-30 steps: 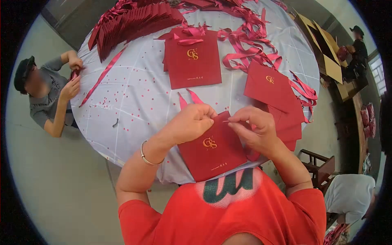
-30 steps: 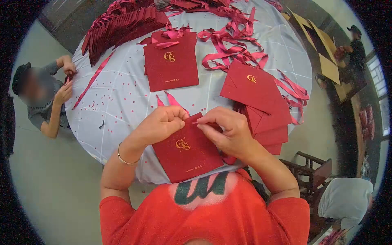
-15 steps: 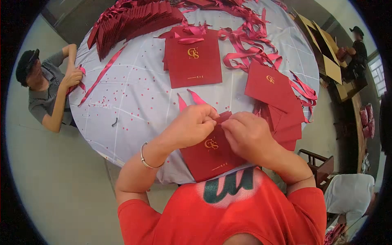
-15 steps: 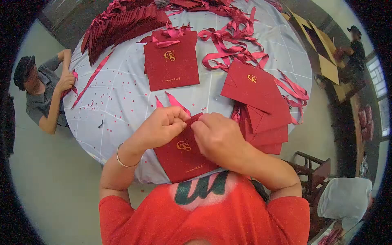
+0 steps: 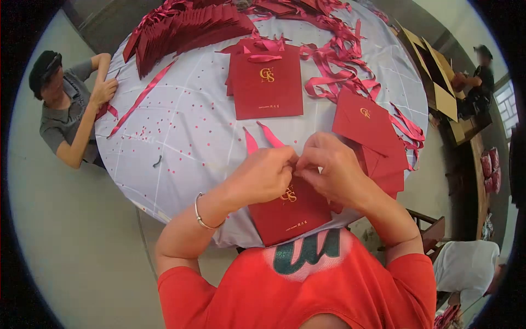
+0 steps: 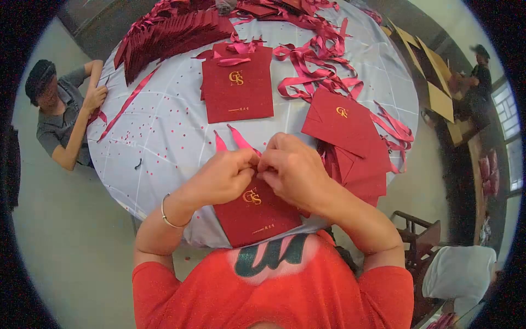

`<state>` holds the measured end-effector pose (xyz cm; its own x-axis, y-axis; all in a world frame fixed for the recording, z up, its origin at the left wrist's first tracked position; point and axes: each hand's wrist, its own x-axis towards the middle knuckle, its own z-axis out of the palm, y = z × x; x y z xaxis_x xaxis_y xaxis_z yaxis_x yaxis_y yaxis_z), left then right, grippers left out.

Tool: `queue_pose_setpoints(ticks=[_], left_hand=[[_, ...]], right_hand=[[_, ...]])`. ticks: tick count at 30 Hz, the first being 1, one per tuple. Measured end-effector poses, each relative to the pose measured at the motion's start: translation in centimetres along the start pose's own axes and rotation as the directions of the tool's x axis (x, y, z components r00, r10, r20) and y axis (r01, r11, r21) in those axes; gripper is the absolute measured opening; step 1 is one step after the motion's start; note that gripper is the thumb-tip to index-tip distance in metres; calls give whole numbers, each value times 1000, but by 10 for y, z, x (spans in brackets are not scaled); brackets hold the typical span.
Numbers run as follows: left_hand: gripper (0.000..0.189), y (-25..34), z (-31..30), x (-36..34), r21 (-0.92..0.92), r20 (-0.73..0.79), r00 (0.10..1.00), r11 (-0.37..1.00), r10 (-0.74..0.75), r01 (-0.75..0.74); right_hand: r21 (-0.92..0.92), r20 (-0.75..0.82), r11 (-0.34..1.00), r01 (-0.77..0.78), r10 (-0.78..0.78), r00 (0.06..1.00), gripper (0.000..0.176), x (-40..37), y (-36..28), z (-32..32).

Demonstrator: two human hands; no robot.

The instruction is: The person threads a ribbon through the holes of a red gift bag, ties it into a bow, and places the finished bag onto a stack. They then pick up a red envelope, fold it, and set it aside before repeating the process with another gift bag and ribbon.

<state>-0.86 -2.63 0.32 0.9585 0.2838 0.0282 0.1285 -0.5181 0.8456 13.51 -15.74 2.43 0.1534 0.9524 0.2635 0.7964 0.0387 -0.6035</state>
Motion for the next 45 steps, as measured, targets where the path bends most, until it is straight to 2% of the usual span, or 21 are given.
queue_pose_setpoints(ticks=[1, 2, 4, 5, 7, 8, 9, 11, 12, 13, 16, 18, 21, 22, 24, 27, 31, 33, 40, 42, 45], left_hand=[[13, 3, 1, -1, 2, -8, 1000, 1000, -2, 2], [13, 6, 3, -3, 99, -28, 1000, 995, -5, 8], [16, 5, 10, -6, 252, -82, 997, 968, 12, 9], [16, 8, 14, -7, 251, -92, 996, 968, 11, 12], [20, 15, 21, -10, 244, -248, 969, 969, 17, 46], [20, 17, 23, -11, 242, -257, 966, 969, 19, 45], [20, 18, 25, -12, 274, -269, 962, 961, 52, 24], [21, 19, 29, -14, 306, -283, 955, 952, 90, 1], [20, 19, 31, -15, 369, -283, 947, 928, 155, -42], [20, 18, 33, -15, 431, -279, 935, 899, 218, -82], [20, 15, 35, -14, 438, -318, 903, 890, 288, -130], [20, 13, 35, -14, 434, -316, 904, 891, 288, -131], [21, 13, 36, -14, 429, -307, 903, 891, 300, -150], [21, 13, 37, -14, 428, -308, 899, 889, 311, -161], [21, 13, 37, -14, 439, -303, 897, 882, 323, -169], [21, 15, 37, -15, 465, -302, 891, 868, 340, -173], [21, 14, 38, -16, 488, -306, 887, 857, 345, -165], [22, 15, 40, -17, 493, -312, 884, 855, 348, -162], [21, 14, 39, -18, 484, -314, 885, 860, 343, -161], [21, 11, 40, -17, 446, -315, 898, 883, 307, -145], [22, 13, 39, -15, 357, -322, 910, 924, 261, -138]], right_hand=[[51, 10, 998, 21, -22, 1000, 15, 2, 4, -1], [53, 12, 998, 29, -30, 999, 15, 4, 9, -3], [255, 190, 967, -8, -42, 981, 17, 11, 19, -10], [283, 238, 959, -26, -44, 970, 14, 14, 19, -17], [486, 399, 809, -331, 132, 908, 13, 22, 23, -26], [436, 498, 744, -506, 268, 825, 13, 26, 19, -35], [432, 499, 750, -502, 265, 825, 13, 30, 21, -34], [334, 474, 878, -343, 158, 866, 13, 38, 28, -30], [204, 501, 951, -230, 101, 860, 13, 45, 29, -32], [201, 499, 953, -226, 99, 861, 13, 51, 28, -33], [137, 534, 975, -175, 76, 842, 14, 66, 14, -40], [64, 662, 972, -226, 128, 738, 15, 73, 9, -43], [74, 734, 936, -343, 181, 654, 16, 80, 14, -39], [73, 732, 935, -348, 187, 656, 16, 81, 17, -38], [102, 762, 937, -334, 142, 631, 15, 82, 23, -34], [55, 778, 937, -346, 176, 603, 14, 83, 16, -36], [64, 763, 969, -239, 107, 637, 15, 82, 16, -34], [81, 816, 922, -379, 157, 557, 18, 83, 15, -33], [113, 860, 813, -572, 208, 466, 16, 83, 35, -16], [116, 873, 692, -712, 271, 406, 20, 80, 45, -12], [95, 907, 697, -711, 233, 350, 26, 79, 60, -6]])
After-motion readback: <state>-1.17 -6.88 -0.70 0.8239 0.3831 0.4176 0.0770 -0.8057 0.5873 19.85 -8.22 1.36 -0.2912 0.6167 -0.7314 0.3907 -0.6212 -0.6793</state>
